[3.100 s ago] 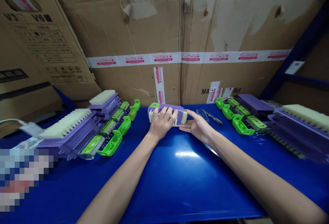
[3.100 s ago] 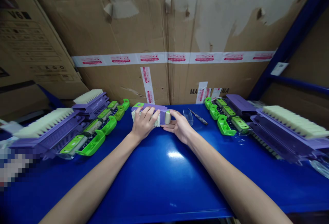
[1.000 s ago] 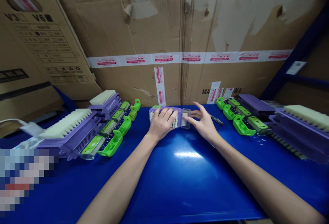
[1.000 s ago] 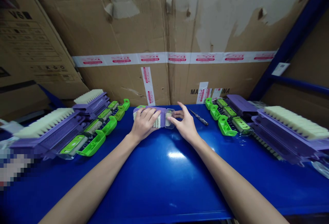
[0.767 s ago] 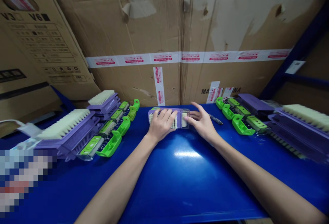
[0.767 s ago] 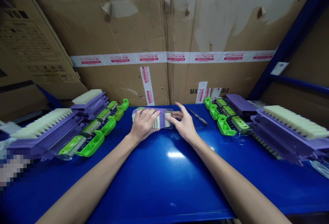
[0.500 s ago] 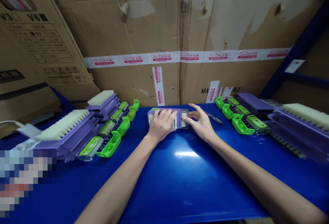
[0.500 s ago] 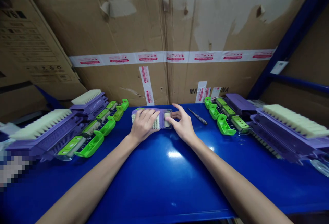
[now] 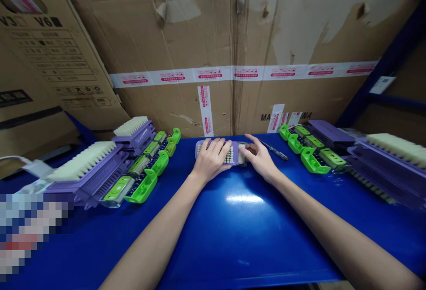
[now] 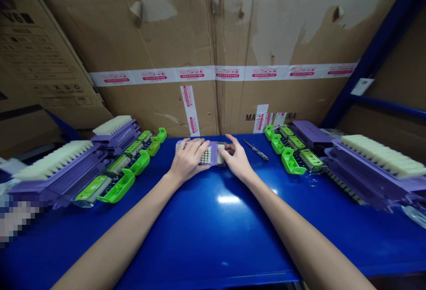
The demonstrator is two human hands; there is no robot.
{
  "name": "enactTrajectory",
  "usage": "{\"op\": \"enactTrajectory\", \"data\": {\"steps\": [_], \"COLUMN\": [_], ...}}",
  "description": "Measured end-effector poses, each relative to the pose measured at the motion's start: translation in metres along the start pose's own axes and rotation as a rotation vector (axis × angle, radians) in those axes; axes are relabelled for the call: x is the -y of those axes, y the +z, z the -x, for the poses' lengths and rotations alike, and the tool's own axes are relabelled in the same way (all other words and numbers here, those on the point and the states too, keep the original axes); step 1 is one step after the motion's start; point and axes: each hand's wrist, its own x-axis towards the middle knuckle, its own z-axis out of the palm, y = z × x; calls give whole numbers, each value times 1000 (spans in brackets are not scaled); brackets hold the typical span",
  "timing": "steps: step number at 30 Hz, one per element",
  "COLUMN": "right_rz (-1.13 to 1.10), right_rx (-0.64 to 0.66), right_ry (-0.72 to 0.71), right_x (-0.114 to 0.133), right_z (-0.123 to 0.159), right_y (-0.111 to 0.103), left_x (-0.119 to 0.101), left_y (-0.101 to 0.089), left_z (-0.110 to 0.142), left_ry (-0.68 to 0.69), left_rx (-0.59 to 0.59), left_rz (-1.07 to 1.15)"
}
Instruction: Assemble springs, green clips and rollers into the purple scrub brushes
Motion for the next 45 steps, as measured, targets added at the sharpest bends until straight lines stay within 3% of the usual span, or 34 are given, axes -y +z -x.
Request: {"op": "enactTrajectory", "data": {"steps": [7, 15, 25, 36, 45], "right_rz": [7, 428, 635, 661, 666], "right_rx": [-44, -158, -129, -209, -279], "right_ry": [113, 86, 132, -25, -121], "right_x": [-2, -3, 6, -9, -13], "right_z": [0, -2, 2, -2, -3], "right_y": [1, -2, 0, -1, -3], "left_x": [6, 10, 14, 12, -4], "left_y": [-1, -2, 7, 6, -1], "left_z": [0, 1, 7, 5, -2], "left_ry": [-115, -217, -341, -403, -598], "left_rx": [23, 91, 168, 233, 301], "left_rz": [60, 113, 201, 171, -80]}}
